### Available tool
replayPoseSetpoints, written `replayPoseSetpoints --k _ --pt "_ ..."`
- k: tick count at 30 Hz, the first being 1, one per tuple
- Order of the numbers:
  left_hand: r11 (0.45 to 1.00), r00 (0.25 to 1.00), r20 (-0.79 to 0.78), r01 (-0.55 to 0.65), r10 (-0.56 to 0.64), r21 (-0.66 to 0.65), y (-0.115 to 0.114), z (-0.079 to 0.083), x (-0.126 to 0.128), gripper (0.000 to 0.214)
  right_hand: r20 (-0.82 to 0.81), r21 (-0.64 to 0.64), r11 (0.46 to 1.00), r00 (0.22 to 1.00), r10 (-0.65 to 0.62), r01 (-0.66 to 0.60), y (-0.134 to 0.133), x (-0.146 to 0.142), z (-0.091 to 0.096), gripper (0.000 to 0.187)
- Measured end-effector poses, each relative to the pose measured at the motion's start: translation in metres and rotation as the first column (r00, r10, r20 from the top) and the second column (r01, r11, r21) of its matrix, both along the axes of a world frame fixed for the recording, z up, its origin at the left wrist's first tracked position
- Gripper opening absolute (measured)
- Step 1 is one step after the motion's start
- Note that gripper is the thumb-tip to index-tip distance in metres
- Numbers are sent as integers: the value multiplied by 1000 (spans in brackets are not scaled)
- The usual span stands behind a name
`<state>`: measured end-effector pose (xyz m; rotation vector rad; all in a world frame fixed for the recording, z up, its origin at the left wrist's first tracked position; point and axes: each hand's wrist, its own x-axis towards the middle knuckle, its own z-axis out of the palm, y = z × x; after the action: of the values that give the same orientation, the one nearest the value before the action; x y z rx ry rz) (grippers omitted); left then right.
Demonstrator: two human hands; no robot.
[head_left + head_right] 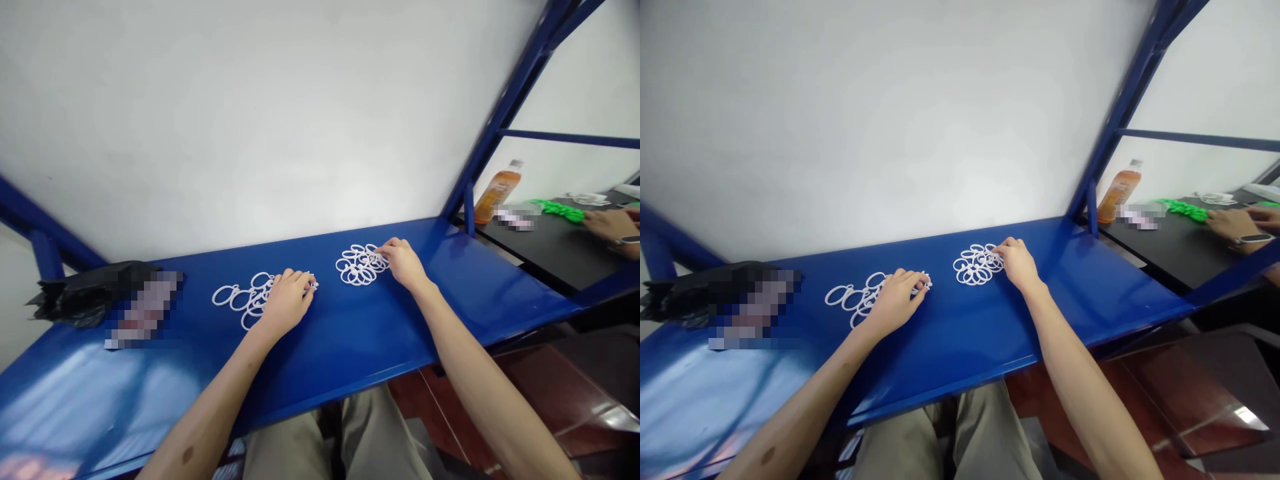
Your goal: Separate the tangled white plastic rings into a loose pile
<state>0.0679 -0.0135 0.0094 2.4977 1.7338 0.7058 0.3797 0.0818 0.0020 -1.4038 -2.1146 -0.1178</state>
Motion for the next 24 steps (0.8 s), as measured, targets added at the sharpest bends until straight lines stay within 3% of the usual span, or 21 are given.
replayPoseSetpoints --k 9,14,18,21,24 --pt "994 991 116 -76 67 74 2 4 1 21 -3 21 1000 1000 17 -17 -4 -6 5 33" --pt "978 977 200 -111 75 175 3 4 1 21 -64 134 991 998 21 -12 -15 -22 14 29" --pt "974 942 333 -98 25 202 0 8 3 22 -107 192 966 975 197 -174 -33 -50 19 23" --pt "989 881 472 -44 -29 143 -2 12 7 21 -155 124 921 910 385 -368 -49 -74 20 18" --pt "998 799 598 43 -56 36 -4 13 11 21 -179 22 874 858 482 -486 -61 -91 18 24"
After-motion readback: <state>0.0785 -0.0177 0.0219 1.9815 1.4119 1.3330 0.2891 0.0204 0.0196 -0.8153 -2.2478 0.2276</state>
